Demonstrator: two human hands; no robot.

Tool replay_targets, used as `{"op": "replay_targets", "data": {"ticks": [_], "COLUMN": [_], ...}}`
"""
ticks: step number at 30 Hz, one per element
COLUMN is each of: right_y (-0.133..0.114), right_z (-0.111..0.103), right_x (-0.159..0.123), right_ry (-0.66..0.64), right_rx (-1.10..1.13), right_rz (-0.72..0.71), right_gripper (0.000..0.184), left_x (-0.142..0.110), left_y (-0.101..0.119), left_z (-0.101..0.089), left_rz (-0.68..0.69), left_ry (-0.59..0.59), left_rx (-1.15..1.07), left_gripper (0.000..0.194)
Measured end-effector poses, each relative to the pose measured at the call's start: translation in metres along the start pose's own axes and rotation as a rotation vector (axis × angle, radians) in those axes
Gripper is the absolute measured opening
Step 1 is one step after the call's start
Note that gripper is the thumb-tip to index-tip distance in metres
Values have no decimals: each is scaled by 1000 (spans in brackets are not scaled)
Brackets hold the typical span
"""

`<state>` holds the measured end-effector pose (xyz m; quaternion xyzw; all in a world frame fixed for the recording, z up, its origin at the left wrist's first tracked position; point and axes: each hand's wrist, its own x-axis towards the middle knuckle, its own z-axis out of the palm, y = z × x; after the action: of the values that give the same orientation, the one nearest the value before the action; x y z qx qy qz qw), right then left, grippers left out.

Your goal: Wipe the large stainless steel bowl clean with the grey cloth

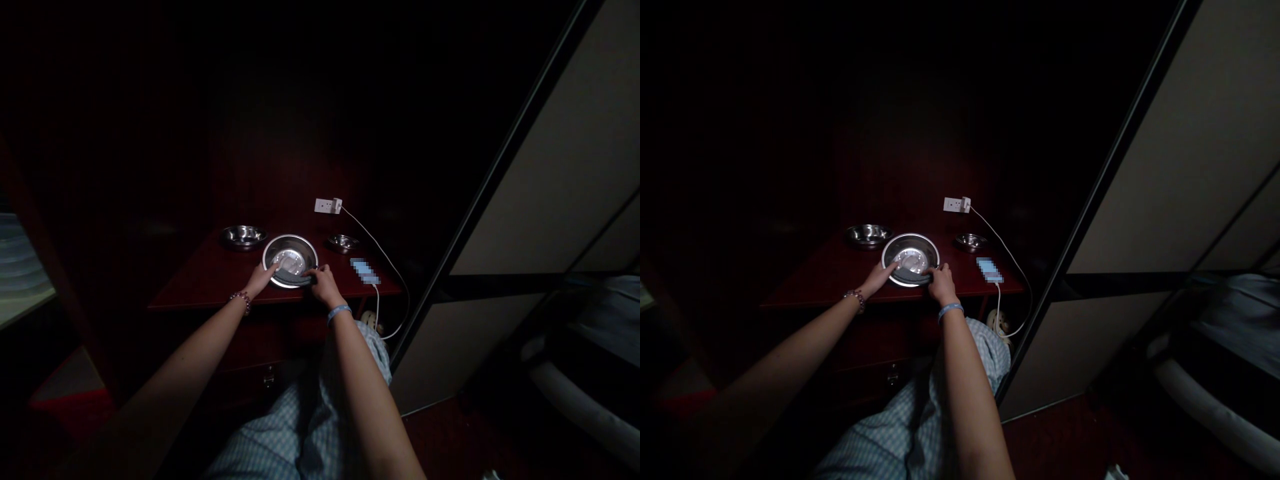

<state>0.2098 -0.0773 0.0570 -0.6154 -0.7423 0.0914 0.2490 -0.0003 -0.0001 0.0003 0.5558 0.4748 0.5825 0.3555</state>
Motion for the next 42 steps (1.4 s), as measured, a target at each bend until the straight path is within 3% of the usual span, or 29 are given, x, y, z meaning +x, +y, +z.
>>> {"op": "replay_targets", "data": {"ticks": [8,15,24,35,42], "right_y": [-8,-7,-13,-20,-18], "right_z": [-11,-10,-11,-12,-1], "right_x": [-8,-8,-9,-12,-9], "right_ry": [-25,-11,15,15,-185], "right_rx": [-91,-105,-107,-124,-24], "right_rz": [-14,-8,-8,-190,-409], "right_gripper": [45,44,42,30,40], "left_x": [0,3,5,1,-3], "left_y": [-1,-4,-7,4,9], "left_z": [0,-1,1,3,3], "left_rz": [1,26,-16,2,-28], "left_ry": [4,-59,-42,-14,-14], "left_rx": [16,-22,-3,-21,-4], "left_gripper": [47,56,49,42,41]}}
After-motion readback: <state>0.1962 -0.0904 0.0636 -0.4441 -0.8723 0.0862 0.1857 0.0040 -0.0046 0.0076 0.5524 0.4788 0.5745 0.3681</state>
